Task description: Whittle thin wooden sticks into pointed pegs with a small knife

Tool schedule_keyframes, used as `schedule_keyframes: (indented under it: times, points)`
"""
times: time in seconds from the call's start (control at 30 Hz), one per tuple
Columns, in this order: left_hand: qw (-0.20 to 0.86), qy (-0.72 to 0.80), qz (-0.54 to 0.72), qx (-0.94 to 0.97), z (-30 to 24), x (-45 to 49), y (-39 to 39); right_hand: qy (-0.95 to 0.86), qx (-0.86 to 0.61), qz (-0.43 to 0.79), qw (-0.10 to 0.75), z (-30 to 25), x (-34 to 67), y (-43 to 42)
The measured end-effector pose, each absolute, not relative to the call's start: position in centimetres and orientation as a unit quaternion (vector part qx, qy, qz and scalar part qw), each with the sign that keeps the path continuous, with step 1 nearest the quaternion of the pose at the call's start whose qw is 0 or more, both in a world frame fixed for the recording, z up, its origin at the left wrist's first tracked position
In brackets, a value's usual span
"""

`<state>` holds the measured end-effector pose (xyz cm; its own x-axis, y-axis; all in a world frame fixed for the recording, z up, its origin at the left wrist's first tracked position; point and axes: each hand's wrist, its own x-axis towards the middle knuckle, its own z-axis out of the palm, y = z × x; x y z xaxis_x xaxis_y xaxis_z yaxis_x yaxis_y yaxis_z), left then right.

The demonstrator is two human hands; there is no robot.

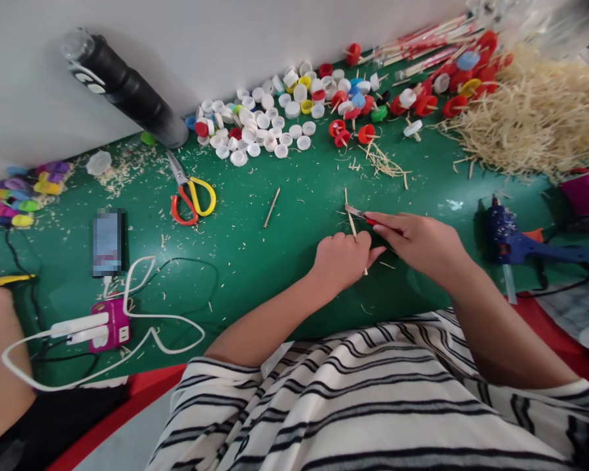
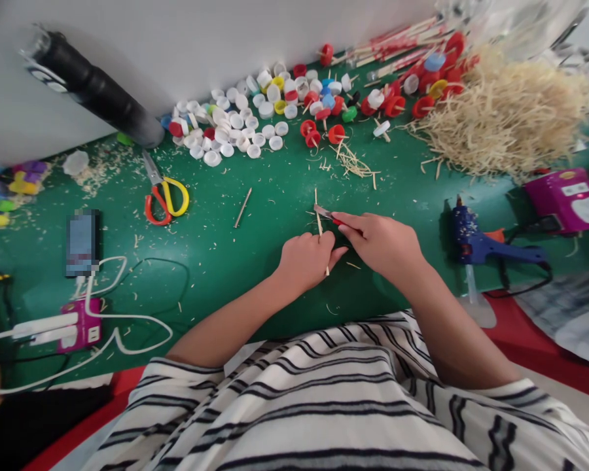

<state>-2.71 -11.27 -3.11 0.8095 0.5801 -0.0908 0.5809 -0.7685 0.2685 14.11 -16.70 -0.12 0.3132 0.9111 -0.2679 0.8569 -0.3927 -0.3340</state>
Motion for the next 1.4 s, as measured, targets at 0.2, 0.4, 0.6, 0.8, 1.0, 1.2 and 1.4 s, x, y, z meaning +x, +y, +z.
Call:
schedule_keyframes:
  times: [0.2,0.4,0.6,0.8,1.0,1.2,1.4]
  points:
    - [0.148,0.303,-0.019,0.941,-2.7,-2.7,-11.2,-0.555,-0.809,0.188,0.051,0.0,13.9,-16.6]
    - [0.131,0.301,-0.028,0.944,-2.5,-2.6,-11.3,-0.573,-0.805,0.152,0.028,0.0,13.6,-16.3]
    - [0.129,0.299,-0.022,0.945,-2.8,-2.5,-11.2,-0.566,-0.811,0.146,0.026,-0.3,13.4,-15.9]
    - [0.135,0.297,-0.031,0.945,-2.7,-2.4,-11.1,-0.567,-0.812,0.138,0.039,-0.7,13.2,-15.5]
    - [0.135,0.297,-0.031,0.945,-2.8,-2.3,-11.0,-0.569,-0.811,0.131,0.037,-1.0,13.2,-15.1]
    - [0.130,0.298,-0.028,0.945,-2.9,-2.4,-10.9,-0.575,-0.809,0.109,0.043,-1.1,13.1,-14.5]
    - [0.129,0.301,-0.026,0.944,-2.6,-2.3,-11.1,-0.585,-0.804,0.094,0.047,-1.3,13.1,-14.7]
